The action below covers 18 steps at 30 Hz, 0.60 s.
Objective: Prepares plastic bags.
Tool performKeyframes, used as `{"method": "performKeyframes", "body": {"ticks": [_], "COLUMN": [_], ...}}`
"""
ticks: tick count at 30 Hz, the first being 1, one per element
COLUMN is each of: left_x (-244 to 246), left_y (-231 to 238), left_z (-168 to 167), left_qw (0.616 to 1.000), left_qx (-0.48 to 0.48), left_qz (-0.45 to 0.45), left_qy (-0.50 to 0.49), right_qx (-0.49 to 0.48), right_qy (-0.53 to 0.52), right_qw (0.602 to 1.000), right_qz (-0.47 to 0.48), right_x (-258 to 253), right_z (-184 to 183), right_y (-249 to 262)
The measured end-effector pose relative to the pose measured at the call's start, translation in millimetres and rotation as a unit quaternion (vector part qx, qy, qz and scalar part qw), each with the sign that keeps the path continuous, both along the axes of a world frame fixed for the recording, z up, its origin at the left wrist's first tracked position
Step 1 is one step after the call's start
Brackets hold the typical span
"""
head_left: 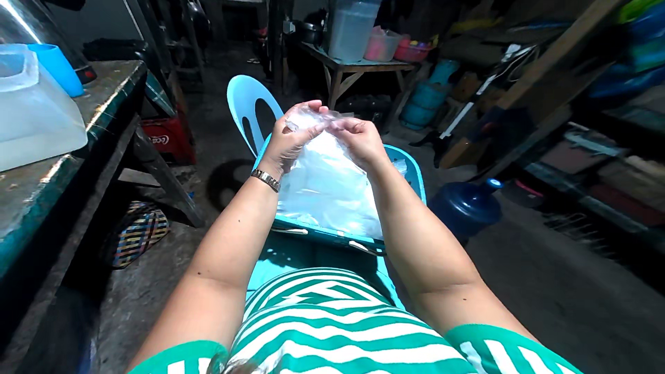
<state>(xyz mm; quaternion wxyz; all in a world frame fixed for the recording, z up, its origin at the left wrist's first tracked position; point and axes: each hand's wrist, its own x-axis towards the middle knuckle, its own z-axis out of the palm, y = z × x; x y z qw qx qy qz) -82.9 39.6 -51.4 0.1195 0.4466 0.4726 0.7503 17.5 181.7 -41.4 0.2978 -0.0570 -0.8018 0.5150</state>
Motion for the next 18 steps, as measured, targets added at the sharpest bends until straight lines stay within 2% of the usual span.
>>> {"method": "performKeyframes", "body": {"ticks": [2, 5, 7, 10, 12, 15, 18], "left_x": [0.0, 0.5, 1.3, 6.1, 8.0, 5.2, 4.1], "left_y": [0.9, 2.9, 2.8, 2.2, 2.5, 3.8, 4.1], "left_z": [0.5, 0.5, -0.5, 0.1, 1.3, -0.1, -1.7], "left_qw": [0.998, 0.994, 0.993, 0.994, 0.992, 0.992, 0.991], "left_qx": [-0.042, -0.064, -0.058, -0.05, -0.054, -0.055, -0.058], "left_qz": [0.045, 0.092, 0.099, 0.097, 0.107, 0.113, 0.122], "left_qy": [0.003, 0.004, 0.001, -0.018, -0.027, -0.018, -0.005], "right_qx": [0.015, 0.011, 0.015, 0.031, 0.002, -0.019, 0.046], "right_qy": [0.015, 0.065, 0.096, 0.08, 0.1, 0.164, 0.151], "right_qw": [0.999, 0.998, 0.995, 0.995, 0.993, 0.986, 0.987], "right_qz": [-0.041, -0.018, -0.012, -0.05, -0.059, -0.009, 0.016], "right_x": [-1.0, -3.3, -4.1, -4.4, -4.6, -0.2, 0.6], "right_z": [-0.1, -5.1, -6.6, -6.9, -7.0, -4.8, -7.1], "right_y": [0.6, 2.2, 0.9, 0.8, -1.8, -3.2, -0.2]}}
